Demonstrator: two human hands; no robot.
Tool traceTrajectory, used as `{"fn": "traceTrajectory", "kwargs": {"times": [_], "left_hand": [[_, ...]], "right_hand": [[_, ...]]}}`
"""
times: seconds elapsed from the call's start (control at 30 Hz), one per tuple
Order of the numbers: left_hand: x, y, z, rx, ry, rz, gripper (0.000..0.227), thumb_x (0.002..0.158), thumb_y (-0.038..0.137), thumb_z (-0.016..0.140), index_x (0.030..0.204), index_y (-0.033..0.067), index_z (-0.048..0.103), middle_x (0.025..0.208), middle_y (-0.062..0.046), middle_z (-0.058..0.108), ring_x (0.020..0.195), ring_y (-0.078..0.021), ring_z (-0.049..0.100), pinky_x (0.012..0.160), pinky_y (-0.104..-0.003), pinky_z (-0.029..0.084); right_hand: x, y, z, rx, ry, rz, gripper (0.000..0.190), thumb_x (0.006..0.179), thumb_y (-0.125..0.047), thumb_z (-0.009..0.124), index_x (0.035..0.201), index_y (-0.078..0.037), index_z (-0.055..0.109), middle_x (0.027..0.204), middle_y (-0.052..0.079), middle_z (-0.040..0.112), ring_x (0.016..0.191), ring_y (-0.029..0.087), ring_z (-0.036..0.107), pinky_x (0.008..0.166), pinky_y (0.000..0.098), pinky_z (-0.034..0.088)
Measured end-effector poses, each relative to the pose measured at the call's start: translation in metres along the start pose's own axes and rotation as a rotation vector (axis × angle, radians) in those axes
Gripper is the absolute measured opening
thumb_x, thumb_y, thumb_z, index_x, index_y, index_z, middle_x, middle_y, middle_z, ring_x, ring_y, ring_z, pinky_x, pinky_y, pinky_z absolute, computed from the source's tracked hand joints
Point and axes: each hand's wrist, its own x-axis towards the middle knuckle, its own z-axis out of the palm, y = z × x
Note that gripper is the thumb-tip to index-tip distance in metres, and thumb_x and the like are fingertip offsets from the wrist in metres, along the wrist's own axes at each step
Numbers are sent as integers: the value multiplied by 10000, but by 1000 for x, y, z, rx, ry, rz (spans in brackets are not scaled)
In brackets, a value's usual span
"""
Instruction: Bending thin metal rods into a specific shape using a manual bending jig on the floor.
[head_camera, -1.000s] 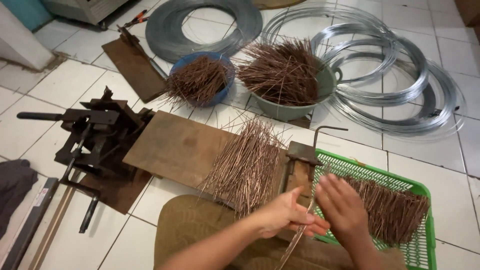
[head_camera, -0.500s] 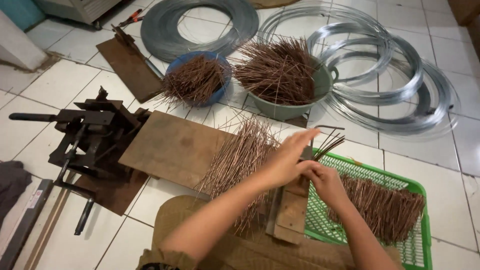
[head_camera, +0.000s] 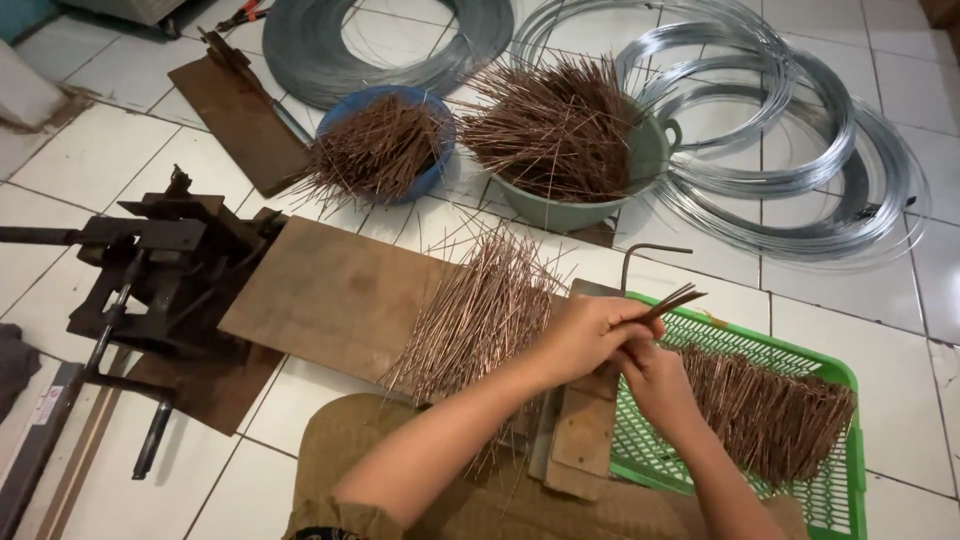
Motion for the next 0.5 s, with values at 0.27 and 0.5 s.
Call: {"fn": "traceTrajectory", "kwargs": {"times": [0.27,0.5], "left_hand": [[37,-17,3,73,105,-59,168,885,261,722,1012,153,736,948,-78,748,1020,-291,704,896,-400,569],[153,-90,2,199,154,-174,211,763,319,781,941,207,776,858,-59,730,961,-319,717,858,-415,587]], "right_hand": [[38,11,-6,45,-5,-183,250,992,-168,637,1128,24,723,942,241,769,912,460,719,823,531,579],[121,0,-26,524,-66,-42,97,1008,-70,642,1041,9,688,856,169,728,729,296,753,717,450,633]]}}
